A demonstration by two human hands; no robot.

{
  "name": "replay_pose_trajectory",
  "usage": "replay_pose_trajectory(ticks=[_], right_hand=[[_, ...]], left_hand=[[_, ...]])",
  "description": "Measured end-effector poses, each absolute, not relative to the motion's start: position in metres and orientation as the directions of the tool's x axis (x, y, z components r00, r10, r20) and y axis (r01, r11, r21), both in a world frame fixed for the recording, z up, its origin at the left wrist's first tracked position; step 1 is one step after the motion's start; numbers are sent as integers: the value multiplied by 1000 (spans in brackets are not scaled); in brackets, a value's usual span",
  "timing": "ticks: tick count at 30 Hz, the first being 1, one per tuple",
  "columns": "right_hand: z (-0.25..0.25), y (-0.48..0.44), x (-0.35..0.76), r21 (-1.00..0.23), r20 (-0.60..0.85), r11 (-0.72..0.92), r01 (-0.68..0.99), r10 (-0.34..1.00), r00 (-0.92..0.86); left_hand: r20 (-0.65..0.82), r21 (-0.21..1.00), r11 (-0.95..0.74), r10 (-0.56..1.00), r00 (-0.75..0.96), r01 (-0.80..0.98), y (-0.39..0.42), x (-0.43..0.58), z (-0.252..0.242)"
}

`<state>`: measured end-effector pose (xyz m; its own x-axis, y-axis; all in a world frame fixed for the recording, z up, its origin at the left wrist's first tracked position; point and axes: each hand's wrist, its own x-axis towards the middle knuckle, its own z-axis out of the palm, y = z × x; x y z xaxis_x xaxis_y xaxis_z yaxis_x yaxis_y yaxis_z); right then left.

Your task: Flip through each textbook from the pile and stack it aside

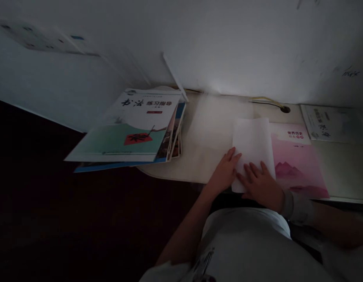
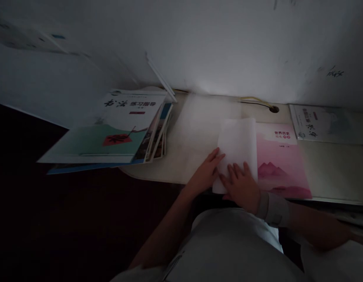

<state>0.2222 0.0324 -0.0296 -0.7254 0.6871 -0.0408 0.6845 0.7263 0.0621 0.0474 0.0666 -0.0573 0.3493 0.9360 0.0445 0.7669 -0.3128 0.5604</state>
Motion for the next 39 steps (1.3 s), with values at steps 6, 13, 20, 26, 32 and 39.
replay_pose_trajectory(ticks=[6,13,20,26,32,39], right_hand=[[-27,35,212,73,-74,670,739,742,-666],[-30,38,212,32,-49,728,685,686,-726],[-38,44,222,-27,-3,842,538,538,-843],[-30,33,208,37,-22,731,681,682,-731],[-35,26,200,10,-15,766,643,643,-766],[-24,63,248,-210,14,872,442,455,-890]], left_hand=[[14,643,-302,923,383,704,39,45,-52],[42,663,-262,948,315,702,29,35,-51],[67,681,-260,953,294,685,28,35,-48],[55,653,-275,947,318,706,19,40,-35],[43,567,-302,940,339,767,22,58,-37],[115,445,-355,933,340,822,30,60,-46]])
